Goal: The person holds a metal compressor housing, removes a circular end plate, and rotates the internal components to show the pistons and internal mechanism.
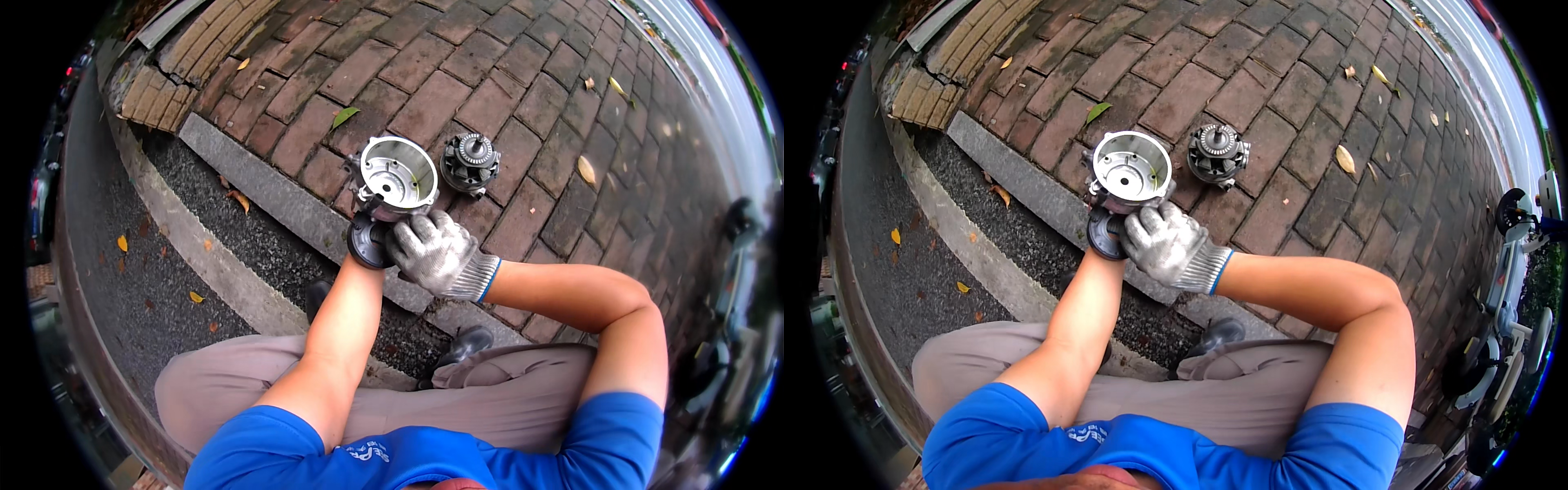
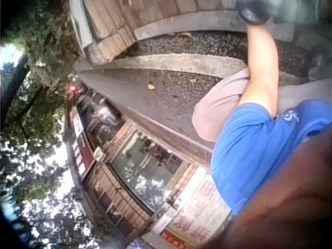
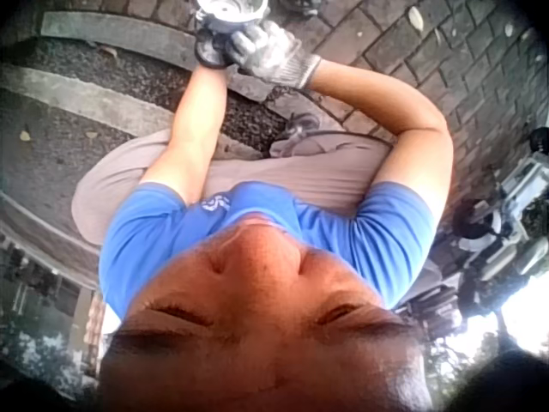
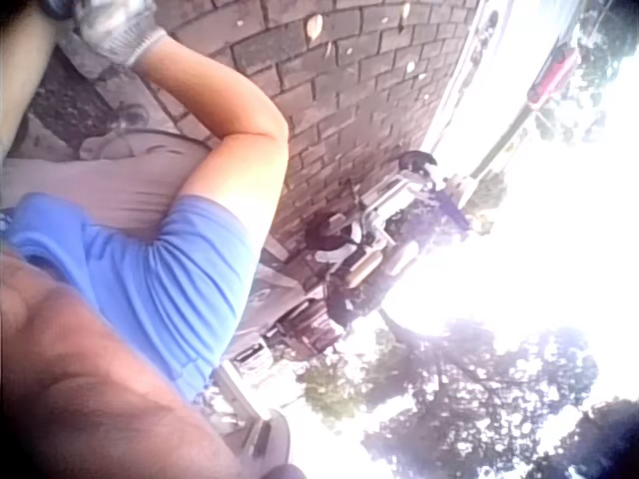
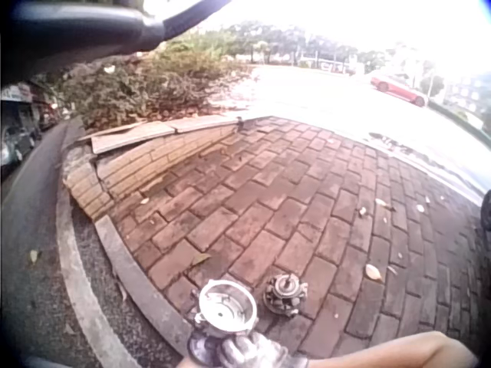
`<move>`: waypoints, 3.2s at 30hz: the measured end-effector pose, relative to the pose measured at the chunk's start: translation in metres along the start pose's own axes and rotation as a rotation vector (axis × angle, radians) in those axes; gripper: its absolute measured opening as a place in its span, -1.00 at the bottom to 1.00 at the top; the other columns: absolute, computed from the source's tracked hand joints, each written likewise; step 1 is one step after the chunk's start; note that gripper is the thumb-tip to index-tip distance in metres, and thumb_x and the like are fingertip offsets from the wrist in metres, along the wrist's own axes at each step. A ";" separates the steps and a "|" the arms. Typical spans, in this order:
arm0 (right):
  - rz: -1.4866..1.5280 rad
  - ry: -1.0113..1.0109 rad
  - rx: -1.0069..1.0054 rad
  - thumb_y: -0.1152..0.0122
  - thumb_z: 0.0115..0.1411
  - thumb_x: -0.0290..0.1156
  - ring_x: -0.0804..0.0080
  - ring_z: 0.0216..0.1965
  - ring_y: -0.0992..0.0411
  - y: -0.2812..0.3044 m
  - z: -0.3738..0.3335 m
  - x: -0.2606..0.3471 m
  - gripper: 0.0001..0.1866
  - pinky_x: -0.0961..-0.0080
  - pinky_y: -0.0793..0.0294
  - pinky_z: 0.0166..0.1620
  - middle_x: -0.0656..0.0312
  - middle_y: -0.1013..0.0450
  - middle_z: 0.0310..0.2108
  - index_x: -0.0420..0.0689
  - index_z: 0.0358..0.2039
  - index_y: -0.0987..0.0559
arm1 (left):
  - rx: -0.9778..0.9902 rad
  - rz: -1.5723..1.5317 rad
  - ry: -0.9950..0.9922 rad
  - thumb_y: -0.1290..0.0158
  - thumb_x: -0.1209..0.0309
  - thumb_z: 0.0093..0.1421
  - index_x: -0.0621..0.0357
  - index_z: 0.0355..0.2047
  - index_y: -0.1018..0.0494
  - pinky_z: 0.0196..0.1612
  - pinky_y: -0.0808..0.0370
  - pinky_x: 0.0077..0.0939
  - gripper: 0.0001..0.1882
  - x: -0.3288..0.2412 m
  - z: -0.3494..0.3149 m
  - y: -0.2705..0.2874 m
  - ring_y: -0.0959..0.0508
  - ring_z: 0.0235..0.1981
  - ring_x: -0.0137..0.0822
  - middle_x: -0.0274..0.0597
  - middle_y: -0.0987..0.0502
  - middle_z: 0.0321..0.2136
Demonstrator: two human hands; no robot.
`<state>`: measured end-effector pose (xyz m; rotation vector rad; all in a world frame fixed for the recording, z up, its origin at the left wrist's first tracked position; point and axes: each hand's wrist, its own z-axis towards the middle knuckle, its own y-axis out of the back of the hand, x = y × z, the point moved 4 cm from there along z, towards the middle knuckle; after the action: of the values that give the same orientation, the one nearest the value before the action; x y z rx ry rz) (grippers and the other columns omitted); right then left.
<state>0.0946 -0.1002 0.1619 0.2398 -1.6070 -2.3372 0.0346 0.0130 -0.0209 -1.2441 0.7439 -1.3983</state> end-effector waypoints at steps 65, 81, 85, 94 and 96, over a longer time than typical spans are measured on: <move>2.278 -0.917 -0.514 0.05 0.35 -0.10 0.03 0.20 -0.43 0.022 -0.102 -0.192 -0.48 -0.26 -0.37 0.22 0.07 -0.50 0.17 -0.12 0.19 -0.49 | -0.691 1.928 -0.235 -0.08 0.17 0.42 0.26 0.30 -0.33 0.23 -0.38 -0.47 -0.43 0.022 0.148 -0.110 -0.45 0.17 -0.38 -0.11 -0.50 0.16; 2.295 -1.019 -0.535 -0.01 0.30 -0.14 0.00 0.16 -0.45 -0.005 -0.114 -0.191 -0.54 -0.23 -0.33 0.26 0.02 -0.55 0.07 -0.13 0.08 -0.55 | -0.723 2.071 -0.227 -0.02 0.03 0.40 0.09 0.29 -0.36 0.28 -0.37 -0.22 -0.42 0.009 0.140 -0.074 -0.45 0.25 0.01 0.12 -0.46 0.22; 2.302 -1.067 -0.517 -0.06 0.28 -0.13 -0.01 0.11 -0.47 -0.012 -0.120 -0.191 -0.55 -0.18 -0.36 0.24 0.02 -0.57 0.04 -0.14 0.05 -0.57 | -0.772 2.158 -0.188 -0.02 0.05 0.40 0.08 0.30 -0.35 0.27 -0.37 -0.21 -0.42 0.013 0.139 -0.079 -0.45 0.25 0.02 0.10 -0.46 0.22; 2.312 -1.017 -0.543 -0.05 0.30 -0.22 0.01 0.12 -0.48 -0.021 -0.121 -0.189 -0.60 -0.18 -0.33 0.28 0.06 -0.58 0.03 -0.15 0.04 -0.59 | -0.674 1.971 -0.383 -0.07 0.27 0.40 0.19 0.30 -0.32 0.31 -0.35 -0.27 -0.47 0.001 0.129 -0.034 -0.45 0.25 -0.07 0.11 -0.43 0.23; 2.325 -0.998 -0.553 -0.05 0.30 -0.24 0.03 0.12 -0.49 -0.019 -0.122 -0.189 -0.61 -0.19 -0.32 0.29 0.06 -0.58 0.04 -0.16 0.04 -0.58 | -0.656 1.888 -0.387 -0.07 0.28 0.41 0.23 0.31 -0.30 0.32 -0.33 -0.28 -0.46 0.004 0.131 -0.033 -0.42 0.27 -0.10 0.09 -0.40 0.25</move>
<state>0.3064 -0.1383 0.0942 -1.8707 -0.2646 -0.5676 0.1490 0.0422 0.0451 -0.6115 1.4771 0.6437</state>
